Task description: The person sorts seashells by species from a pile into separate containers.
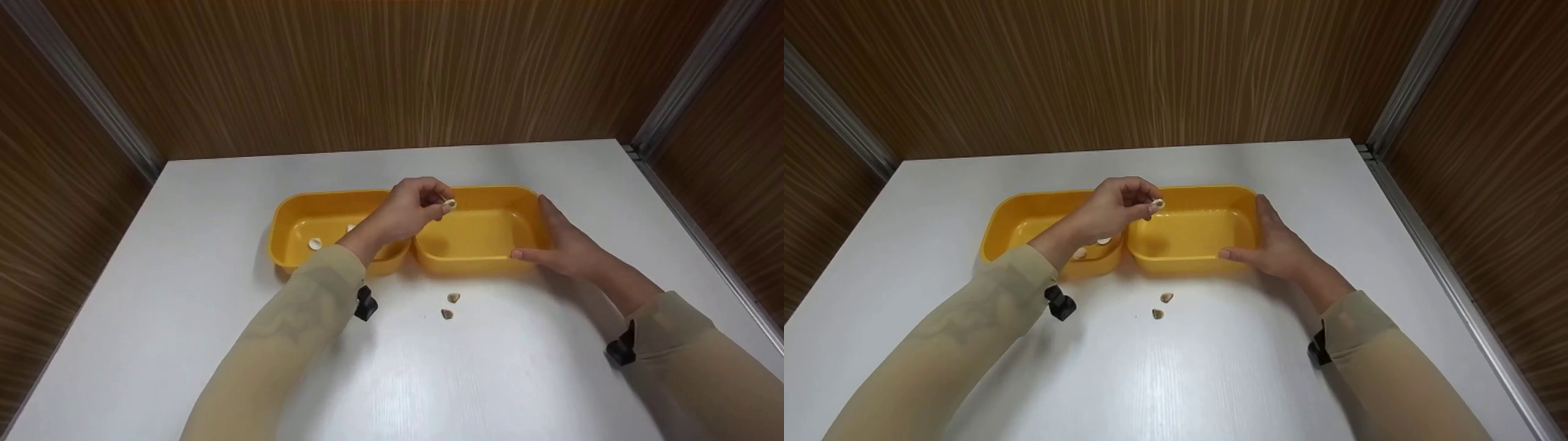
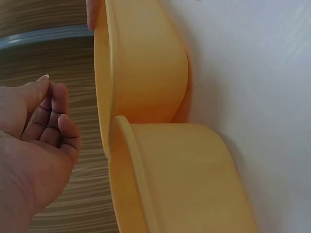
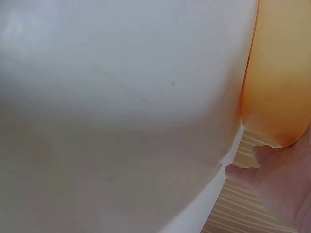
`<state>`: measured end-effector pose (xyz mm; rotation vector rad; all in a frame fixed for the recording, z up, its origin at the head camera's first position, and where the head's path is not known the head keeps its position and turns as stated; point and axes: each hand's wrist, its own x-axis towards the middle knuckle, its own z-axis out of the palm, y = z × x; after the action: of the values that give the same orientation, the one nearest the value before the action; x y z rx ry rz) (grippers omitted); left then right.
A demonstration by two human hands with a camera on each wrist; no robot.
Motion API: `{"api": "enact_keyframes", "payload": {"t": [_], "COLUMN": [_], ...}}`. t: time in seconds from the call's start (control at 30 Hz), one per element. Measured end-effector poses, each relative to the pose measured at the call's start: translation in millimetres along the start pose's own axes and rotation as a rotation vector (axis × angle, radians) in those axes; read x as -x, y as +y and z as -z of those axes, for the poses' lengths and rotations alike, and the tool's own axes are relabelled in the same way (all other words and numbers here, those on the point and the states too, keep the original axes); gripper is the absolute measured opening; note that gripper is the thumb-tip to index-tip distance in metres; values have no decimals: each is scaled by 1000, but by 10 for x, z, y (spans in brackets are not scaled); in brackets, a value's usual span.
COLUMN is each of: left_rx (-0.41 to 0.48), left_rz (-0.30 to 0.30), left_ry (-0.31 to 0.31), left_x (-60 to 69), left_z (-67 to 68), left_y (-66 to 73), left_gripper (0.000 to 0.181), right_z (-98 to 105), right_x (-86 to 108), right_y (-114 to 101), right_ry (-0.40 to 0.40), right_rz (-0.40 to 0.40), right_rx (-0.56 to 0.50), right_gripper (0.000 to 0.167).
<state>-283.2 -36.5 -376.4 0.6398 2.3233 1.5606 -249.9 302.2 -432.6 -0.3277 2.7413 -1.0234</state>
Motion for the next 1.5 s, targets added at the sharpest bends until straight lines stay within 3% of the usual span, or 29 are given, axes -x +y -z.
{"api": "enact_keyframes", "payload": {"t": [0.17, 0.37, 0.9, 1.2, 1.5], "left_rx": [34, 17, -5, -18, -29], "left_rz": [34, 42, 53, 33, 7], "left_ry": [34, 3, 16, 40, 36], "left_x": [-100, -176, -269, -278, -208], "left_z": [-57, -113, -241, -264, -275], "left_y": [-83, -146, -192, -202, -81], "left_gripper": [18, 18, 17, 21, 19], "right_z": [-15, -35, -64, -47, -1], "right_x": [-20, -17, -58, -41, -19], "right_y": [-11, -23, -19, -17, -5], "right_ry": [4, 3, 36, 31, 16], "right_rz": [22, 26, 114, 104, 40], "right_rx": [-11, -57, -123, -100, -48], "right_gripper": [131, 130, 108, 120, 128]}}
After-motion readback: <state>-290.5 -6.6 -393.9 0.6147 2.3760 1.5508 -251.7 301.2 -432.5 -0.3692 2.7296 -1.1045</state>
